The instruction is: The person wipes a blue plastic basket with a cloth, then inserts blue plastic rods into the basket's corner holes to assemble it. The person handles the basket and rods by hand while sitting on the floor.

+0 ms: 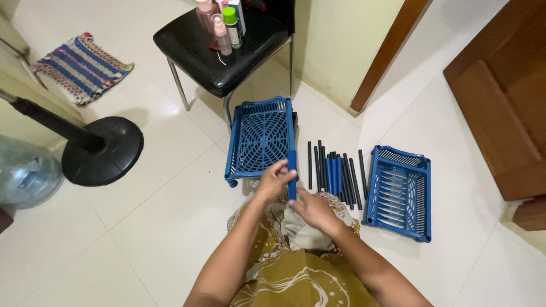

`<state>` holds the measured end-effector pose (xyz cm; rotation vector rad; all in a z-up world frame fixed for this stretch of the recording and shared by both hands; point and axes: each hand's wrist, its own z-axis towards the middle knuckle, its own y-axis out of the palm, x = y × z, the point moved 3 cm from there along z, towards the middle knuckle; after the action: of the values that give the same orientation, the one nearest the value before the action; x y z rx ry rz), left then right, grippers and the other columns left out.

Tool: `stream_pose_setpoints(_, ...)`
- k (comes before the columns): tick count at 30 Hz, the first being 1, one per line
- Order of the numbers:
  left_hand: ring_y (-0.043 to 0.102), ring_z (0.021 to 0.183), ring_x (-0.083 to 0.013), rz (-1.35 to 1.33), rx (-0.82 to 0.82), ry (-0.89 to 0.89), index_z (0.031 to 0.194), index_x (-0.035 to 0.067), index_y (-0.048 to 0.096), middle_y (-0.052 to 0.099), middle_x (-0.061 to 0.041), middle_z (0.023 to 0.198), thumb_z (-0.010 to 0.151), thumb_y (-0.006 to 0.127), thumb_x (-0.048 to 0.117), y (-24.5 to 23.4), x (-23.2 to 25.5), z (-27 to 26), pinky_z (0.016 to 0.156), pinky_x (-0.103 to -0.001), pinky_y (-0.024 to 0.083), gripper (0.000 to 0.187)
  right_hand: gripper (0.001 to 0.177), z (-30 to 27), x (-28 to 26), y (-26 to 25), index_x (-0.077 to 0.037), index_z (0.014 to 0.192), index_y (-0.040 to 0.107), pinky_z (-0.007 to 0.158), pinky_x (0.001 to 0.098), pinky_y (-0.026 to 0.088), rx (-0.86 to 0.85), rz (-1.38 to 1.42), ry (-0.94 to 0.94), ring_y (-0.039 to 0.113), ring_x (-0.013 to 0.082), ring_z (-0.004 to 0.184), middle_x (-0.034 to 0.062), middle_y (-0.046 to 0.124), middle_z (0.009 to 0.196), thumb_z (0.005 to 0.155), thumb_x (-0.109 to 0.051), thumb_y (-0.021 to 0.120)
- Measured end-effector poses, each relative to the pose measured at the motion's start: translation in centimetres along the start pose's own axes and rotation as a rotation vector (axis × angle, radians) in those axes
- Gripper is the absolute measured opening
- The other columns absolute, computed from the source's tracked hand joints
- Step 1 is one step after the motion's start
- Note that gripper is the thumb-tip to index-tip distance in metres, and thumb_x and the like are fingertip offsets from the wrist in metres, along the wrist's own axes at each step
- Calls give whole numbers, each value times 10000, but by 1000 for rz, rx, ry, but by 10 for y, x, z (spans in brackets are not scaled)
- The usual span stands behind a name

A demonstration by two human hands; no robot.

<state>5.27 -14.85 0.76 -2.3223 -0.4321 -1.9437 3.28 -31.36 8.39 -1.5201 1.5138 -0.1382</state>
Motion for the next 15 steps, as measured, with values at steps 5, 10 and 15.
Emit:
stream_pose_setpoints(5,691,808,-125,296,-78,-182,1359,179,644,728,-1,984,858,763,158,7,-36,-6,687,-315,582,515,507,0,0,-7,-103,1374,505,835,354,592,21,-122,31,707,192,906,75,730,1008,979,-390,642)
stream_pose_setpoints(10,686,824,-100,128,-113,110,1330,41,658,727,-40,971,846,819,115,7,-56,10,729,-256,599,515,228,46,29,-1,-94,1099,707,781,334,601,251,392,-140,727,169,874,54,758,975,898,-200,715)
stream_pose_setpoints(15,629,865,-182,-226,241,-159,1420,25,648,693,-118,1116,919,766,297,-15,-97,28,703,-290,551,582,187,93,64,-22,-61,1113,667,642,304,578,379,592,-87,690,177,763,89,702,945,963,-172,674)
